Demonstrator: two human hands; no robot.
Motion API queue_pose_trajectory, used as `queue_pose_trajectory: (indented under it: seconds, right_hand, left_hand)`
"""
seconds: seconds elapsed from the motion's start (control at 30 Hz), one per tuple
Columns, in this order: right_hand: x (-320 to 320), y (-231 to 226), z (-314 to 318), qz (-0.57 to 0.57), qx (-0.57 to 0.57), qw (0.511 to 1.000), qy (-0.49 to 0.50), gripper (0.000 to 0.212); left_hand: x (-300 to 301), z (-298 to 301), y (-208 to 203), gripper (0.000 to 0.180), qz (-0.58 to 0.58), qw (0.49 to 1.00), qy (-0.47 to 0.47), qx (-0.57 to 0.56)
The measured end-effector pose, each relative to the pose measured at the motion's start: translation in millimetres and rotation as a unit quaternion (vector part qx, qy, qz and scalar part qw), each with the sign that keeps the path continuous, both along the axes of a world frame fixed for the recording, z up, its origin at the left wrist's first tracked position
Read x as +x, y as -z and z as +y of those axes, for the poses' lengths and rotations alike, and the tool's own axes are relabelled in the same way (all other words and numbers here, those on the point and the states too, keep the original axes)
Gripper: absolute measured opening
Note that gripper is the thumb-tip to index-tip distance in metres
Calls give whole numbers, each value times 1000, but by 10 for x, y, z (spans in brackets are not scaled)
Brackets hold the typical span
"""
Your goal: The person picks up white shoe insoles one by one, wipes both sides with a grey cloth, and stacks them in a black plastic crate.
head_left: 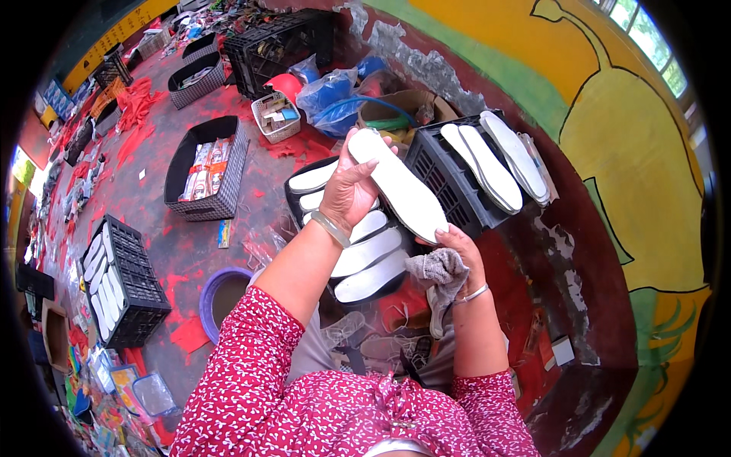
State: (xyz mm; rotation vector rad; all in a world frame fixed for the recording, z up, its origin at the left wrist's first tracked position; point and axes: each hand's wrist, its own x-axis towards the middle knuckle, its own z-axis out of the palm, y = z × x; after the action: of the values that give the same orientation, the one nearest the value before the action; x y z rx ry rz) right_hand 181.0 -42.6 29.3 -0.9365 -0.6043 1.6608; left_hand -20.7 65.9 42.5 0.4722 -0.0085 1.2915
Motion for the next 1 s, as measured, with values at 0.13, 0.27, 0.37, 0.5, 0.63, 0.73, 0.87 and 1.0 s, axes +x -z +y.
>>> queue_pose_trajectory:
  seconds: [0.13,0.27,0.37,0.5,0.63,0.73,0.87,1.0]
  right_hand:
    - [-236,-66,-23,15,-11,1000,-6,28]
    - [-209,7,9,-14,-7,998,-59,34]
    - [-178,11,31,-110,6,991,-74,23]
    - [-296,128,-5,-433,144,889,-34,14]
    - [-370,125,-29,-374,108,921,-19,14]
    - [-321,-5,-27,-125,-10,992,-32,18]
    - [-262,9,-28,7,-44,998,-32,22]
    - [-318,-17,-3,-58,-54,996,-46,26]
  left_hand:
    - [20,1,38,65,20,999,47,-14]
    - [79,-12,35,55,54,996,50,-42]
    - [71,11,42,55,154,987,-11,-39]
    - [144,-18,82,51,311,946,-88,-26]
    - [106,5,119,50,253,965,-44,-47]
    - [80,-5,54,52,154,985,24,-79]
    - [216,-170,30,56,165,985,42,8]
    - [249,-177,31,55,163,985,52,-5]
